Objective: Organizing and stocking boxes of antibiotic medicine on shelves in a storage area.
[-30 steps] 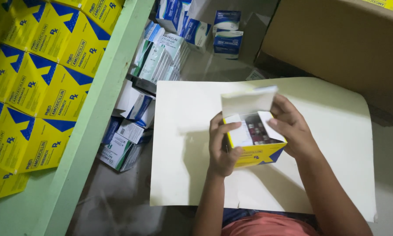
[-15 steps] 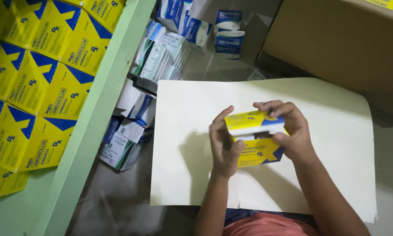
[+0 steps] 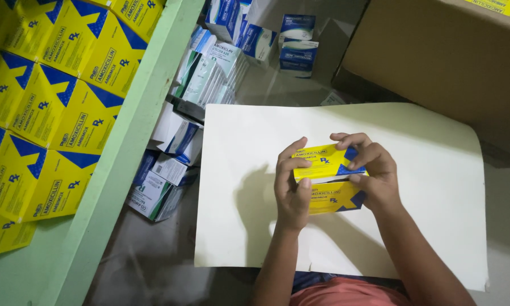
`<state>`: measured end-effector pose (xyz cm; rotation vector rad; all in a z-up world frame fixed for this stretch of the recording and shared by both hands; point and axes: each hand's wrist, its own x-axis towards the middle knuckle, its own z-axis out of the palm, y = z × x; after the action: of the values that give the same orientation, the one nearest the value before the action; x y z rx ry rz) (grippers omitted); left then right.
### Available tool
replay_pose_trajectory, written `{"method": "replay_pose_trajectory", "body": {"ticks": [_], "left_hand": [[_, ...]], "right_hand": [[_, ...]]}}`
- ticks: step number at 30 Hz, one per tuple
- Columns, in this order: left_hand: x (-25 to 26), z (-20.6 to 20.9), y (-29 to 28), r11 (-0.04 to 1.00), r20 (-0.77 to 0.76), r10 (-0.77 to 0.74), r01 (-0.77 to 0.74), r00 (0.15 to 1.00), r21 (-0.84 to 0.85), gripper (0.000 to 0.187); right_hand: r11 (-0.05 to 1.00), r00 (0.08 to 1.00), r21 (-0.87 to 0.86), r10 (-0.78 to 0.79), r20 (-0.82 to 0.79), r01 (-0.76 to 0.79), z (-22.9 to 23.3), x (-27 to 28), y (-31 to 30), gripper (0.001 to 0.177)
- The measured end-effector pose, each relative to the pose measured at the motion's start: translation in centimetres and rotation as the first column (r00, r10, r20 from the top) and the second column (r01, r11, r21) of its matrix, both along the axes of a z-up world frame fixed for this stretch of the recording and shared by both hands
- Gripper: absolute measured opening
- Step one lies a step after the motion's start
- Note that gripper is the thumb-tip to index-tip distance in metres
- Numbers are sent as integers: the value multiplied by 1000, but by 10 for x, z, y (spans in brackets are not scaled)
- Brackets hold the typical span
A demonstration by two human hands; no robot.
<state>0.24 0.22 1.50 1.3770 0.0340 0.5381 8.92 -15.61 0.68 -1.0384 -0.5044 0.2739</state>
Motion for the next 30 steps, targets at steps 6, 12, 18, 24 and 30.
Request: {"method": "replay_pose_trajectory", "body": {"ticks": [6, 12, 18, 24, 30], "left_hand": [[2, 4, 1, 976, -76, 46, -29, 996, 217, 21], [4, 13, 4, 942, -20, 34, -25, 999, 334, 13], [2, 5, 4, 956, 20, -1, -5, 1000, 294, 12], [3, 0, 4, 989, 36, 21, -26, 999, 145, 39], [2, -4, 3, 993, 42, 55, -59, 998, 102, 45]], "right_hand": [[999, 999, -28, -48, -16, 47, -4, 0, 1, 16], [995, 995, 73, -70, -73, 75, -8, 1, 0, 22], [995, 998, 82, -55, -26, 57, -5, 3, -1, 15], [1000, 997, 2, -29, 73, 29, -1, 2, 0, 24], [996, 986, -74, -30, 163, 43, -7, 2, -1, 34]]}}
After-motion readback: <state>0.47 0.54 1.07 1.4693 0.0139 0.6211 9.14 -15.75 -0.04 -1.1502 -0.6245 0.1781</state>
